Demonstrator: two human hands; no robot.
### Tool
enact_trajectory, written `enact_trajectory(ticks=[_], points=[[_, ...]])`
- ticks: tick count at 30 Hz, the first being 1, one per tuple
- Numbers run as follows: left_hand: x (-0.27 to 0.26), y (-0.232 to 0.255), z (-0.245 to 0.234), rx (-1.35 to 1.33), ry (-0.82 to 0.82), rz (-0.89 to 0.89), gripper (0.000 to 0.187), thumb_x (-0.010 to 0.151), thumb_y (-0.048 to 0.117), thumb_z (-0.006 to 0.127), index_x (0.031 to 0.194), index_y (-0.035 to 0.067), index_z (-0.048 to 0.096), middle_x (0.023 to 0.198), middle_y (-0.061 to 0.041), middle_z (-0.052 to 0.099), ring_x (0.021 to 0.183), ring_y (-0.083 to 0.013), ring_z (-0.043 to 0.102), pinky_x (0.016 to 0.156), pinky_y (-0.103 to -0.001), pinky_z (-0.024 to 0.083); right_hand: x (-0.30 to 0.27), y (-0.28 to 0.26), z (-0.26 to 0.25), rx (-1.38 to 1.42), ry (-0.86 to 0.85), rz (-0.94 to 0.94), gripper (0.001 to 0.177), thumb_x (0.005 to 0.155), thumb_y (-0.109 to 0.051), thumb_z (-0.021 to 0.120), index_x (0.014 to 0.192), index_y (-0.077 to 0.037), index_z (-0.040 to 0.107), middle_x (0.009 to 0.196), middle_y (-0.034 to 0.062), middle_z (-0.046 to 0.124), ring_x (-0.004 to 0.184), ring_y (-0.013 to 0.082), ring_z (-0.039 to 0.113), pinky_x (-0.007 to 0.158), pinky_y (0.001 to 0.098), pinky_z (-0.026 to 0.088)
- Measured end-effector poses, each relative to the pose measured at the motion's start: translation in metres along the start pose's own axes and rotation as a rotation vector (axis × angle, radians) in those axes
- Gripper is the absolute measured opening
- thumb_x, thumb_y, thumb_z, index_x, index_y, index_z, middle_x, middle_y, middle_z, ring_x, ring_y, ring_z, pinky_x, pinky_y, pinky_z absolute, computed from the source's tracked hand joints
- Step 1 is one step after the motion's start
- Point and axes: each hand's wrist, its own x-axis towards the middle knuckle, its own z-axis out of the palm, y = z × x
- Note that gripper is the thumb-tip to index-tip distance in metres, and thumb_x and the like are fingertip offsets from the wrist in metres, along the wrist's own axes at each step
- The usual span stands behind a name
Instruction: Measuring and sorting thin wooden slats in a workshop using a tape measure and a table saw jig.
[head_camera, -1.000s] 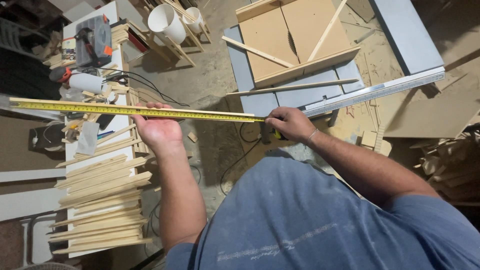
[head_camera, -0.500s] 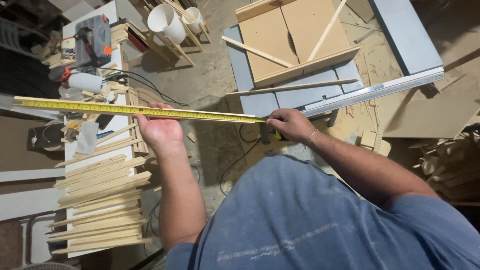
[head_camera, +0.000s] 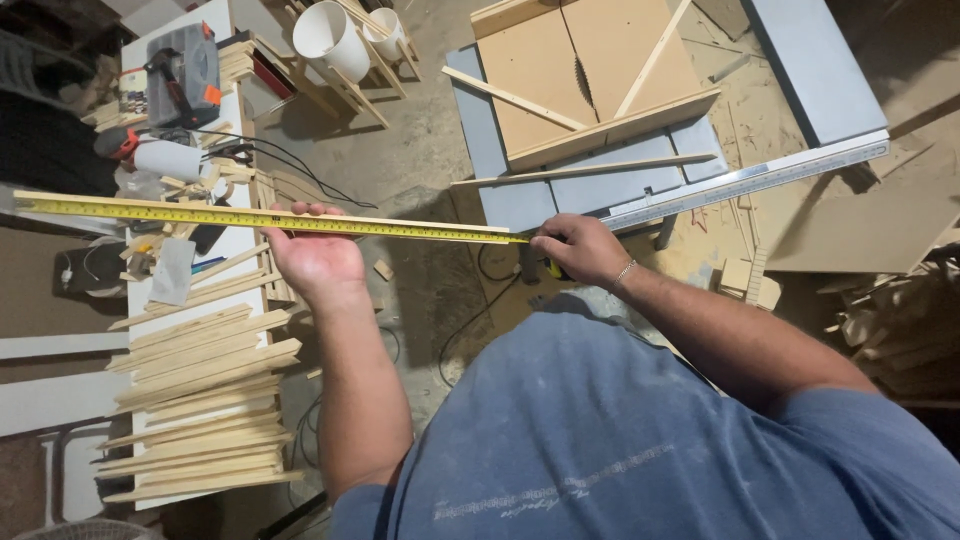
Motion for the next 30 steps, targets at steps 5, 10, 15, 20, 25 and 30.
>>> enact_trajectory(ticks=[5, 10, 15, 20, 25, 30], points=[[-0.003, 0.001, 0.002, -0.002, -0.006, 0.011, 0.039, 0.109, 0.043, 0.038, 0.137, 0.016, 0.040, 0.098, -0.004, 0.058, 0.088, -0.0221, 0.060, 0.085, -0.038, 0.051, 0.001, 0.003, 0.001, 0.021, -0.003, 0.000, 0.017, 0.094, -0.030, 0.071, 0.094, -0.015, 0.078, 0.094, 0.0127, 0.076, 0.095, 0.0356, 0.072, 0.085, 0.0465, 0.056], [-0.007, 0.001, 0.005, 0.022, -0.011, 0.038, 0.040, 0.109, 0.042, 0.037, 0.139, 0.015, 0.038, 0.099, -0.004, 0.057, 0.088, -0.0213, 0.060, 0.085, -0.037, 0.051, 0.001, -0.001, -0.002, 0.021, -0.020, -0.003, 0.017, 0.094, -0.029, 0.070, 0.093, -0.015, 0.078, 0.095, 0.0130, 0.076, 0.095, 0.0356, 0.072, 0.086, 0.0468, 0.055], [-0.015, 0.002, 0.011, 0.038, -0.009, 0.052, 0.042, 0.109, 0.042, 0.038, 0.140, 0.015, 0.037, 0.099, -0.003, 0.057, 0.088, -0.0206, 0.059, 0.086, -0.037, 0.051, 0.002, -0.002, -0.002, 0.007, -0.024, -0.005, 0.017, 0.094, -0.030, 0.070, 0.094, -0.015, 0.078, 0.096, 0.0128, 0.076, 0.096, 0.0361, 0.072, 0.086, 0.0473, 0.056], [-0.014, 0.003, 0.009, 0.067, -0.044, 0.070, 0.038, 0.106, 0.049, 0.037, 0.123, 0.016, 0.046, 0.091, 0.000, 0.058, 0.082, -0.0183, 0.061, 0.082, -0.037, 0.052, 0.003, 0.005, 0.001, -0.025, -0.015, -0.050, 0.017, 0.094, -0.030, 0.070, 0.098, -0.015, 0.077, 0.098, 0.0137, 0.076, 0.097, 0.0379, 0.071, 0.087, 0.0482, 0.055], [-0.013, 0.006, 0.001, 0.013, -0.149, 0.086, 0.042, 0.101, 0.057, 0.035, 0.092, 0.019, 0.052, 0.073, 0.006, 0.055, 0.064, -0.0126, 0.057, 0.068, -0.030, 0.051, -0.008, -0.001, 0.007, -0.149, 0.052, -0.160, 0.015, 0.096, -0.029, 0.068, 0.101, -0.017, 0.076, 0.095, 0.0087, 0.074, 0.093, 0.0339, 0.071, 0.083, 0.0449, 0.056], [0.009, 0.020, -0.025, 0.015, -0.312, 0.056, 0.040, 0.100, 0.055, 0.039, 0.083, 0.021, 0.051, 0.067, 0.008, 0.045, 0.057, -0.0090, 0.048, 0.059, -0.026, 0.046, -0.009, 0.019, 0.017, -0.269, 0.130, -0.356, 0.014, 0.096, -0.031, 0.070, 0.101, -0.018, 0.073, 0.091, 0.0056, 0.069, 0.090, 0.0319, 0.070, 0.080, 0.0430, 0.057]])
